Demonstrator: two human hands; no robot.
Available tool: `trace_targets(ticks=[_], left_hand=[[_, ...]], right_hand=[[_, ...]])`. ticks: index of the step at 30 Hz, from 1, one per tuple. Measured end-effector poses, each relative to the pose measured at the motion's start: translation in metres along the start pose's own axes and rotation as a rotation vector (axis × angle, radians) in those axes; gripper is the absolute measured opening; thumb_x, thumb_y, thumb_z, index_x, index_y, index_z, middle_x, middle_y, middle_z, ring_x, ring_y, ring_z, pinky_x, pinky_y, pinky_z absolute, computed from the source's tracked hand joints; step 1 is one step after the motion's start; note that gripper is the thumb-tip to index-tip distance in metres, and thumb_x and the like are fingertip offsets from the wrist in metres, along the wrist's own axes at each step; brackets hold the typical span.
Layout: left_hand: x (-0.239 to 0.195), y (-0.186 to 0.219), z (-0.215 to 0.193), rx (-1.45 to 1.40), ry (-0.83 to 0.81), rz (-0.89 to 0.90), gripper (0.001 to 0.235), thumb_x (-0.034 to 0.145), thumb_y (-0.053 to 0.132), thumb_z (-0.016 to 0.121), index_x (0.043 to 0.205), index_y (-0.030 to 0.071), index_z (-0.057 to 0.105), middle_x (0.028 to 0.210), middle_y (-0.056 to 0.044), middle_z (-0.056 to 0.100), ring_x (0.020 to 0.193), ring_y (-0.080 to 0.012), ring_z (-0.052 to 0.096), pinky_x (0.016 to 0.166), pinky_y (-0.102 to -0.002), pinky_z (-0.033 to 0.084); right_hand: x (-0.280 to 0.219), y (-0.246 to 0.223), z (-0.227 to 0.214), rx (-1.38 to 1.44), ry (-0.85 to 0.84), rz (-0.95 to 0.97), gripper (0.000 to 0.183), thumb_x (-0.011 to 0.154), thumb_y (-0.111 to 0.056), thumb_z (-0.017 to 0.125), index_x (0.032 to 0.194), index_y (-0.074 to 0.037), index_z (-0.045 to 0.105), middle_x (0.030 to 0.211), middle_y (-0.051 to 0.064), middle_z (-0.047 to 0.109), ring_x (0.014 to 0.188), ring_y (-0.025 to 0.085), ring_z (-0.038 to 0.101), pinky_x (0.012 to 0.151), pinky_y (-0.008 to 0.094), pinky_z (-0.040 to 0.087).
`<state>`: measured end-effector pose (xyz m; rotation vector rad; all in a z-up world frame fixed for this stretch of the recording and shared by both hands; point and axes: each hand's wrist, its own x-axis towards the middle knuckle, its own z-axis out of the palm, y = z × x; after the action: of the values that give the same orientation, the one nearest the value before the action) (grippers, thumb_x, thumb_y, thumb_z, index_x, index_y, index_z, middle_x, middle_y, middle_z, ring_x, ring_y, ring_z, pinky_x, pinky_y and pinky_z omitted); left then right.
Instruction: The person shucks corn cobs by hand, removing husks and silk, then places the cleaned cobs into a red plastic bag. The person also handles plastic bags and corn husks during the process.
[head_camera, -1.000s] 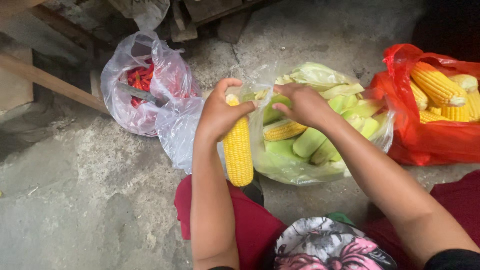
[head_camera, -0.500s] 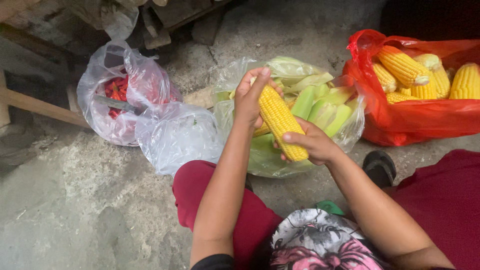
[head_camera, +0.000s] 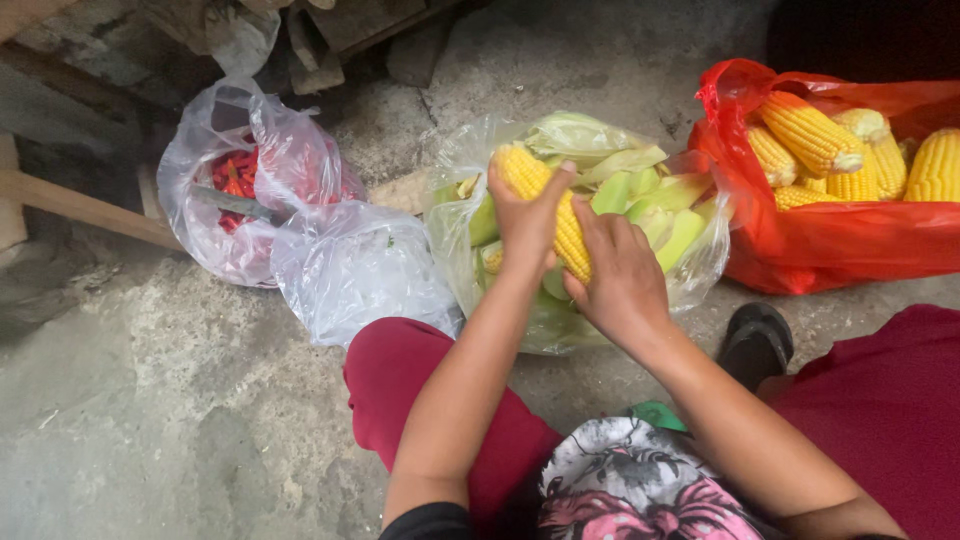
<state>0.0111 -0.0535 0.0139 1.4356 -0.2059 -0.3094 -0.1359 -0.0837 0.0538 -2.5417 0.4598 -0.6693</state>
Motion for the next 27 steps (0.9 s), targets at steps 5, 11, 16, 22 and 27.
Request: trace_targets(ticks=[5,11,16,22,27], left_hand=[[0.028,0.013,-0.027,-0.446,-0.131,-0.239,0.057,0.083,0.011,0.079,0.132,0.005,0.052,0.101,-0.012,0.069,0.077,-0.0229,0.068,0.064,-0.038,0.058],[0.015,0.014,-0.028,-0.73,-0.343,-0.191,0.042,0.094,0.013,0.069,0.132,0.006,0.051,0.092,-0.011,0.064,0.08,-0.0244,0.068,0.072,-0.04,0.061],[0.004,0.008,-0.022,-0.581,-0.359,-0.222,0.04,0.105,0.035,0.053,0.128,0.002,0.053,0.092,-0.013,0.064,0.08,-0.0263,0.068,0.071,-0.043,0.06],[0.009,-0.008,-0.018,-0.527,-0.282,-0.33,0.061,0.108,0.048,0.027,0.119,-0.002,0.06,0.098,-0.019,0.069,0.089,-0.0316,0.072,0.081,-0.045,0.06],[0.011,-0.029,-0.015,-0.643,-0.3,-0.367,0.057,0.113,0.04,0.026,0.118,-0.005,0.06,0.101,-0.021,0.07,0.094,-0.0337,0.071,0.092,-0.046,0.058]], right_hand=[[0.002,0.0,-0.022,0.189,-0.174,0.029,0.098,0.071,-0.024,0.087,0.154,-0.01,0.037,0.123,0.021,0.057,0.108,0.038,0.06,0.088,0.047,0.052],[0.011,0.041,-0.006,1.568,-0.525,0.479,0.091,0.083,-0.027,0.078,0.157,-0.019,0.026,0.133,0.018,0.06,0.101,0.026,0.067,0.077,0.041,0.06],[0.001,0.066,0.013,1.553,-0.715,0.534,0.079,0.087,-0.024,0.079,0.152,0.003,0.043,0.123,0.019,0.064,0.104,0.027,0.067,0.083,0.042,0.058],[-0.002,0.049,-0.005,0.643,-0.43,0.211,0.087,0.074,-0.029,0.084,0.149,-0.006,0.046,0.129,0.013,0.069,0.117,0.026,0.066,0.098,0.037,0.05],[0.002,0.03,-0.009,0.454,-0.364,0.341,0.094,0.07,-0.034,0.085,0.15,-0.007,0.043,0.124,0.014,0.069,0.113,0.021,0.068,0.095,0.034,0.051]])
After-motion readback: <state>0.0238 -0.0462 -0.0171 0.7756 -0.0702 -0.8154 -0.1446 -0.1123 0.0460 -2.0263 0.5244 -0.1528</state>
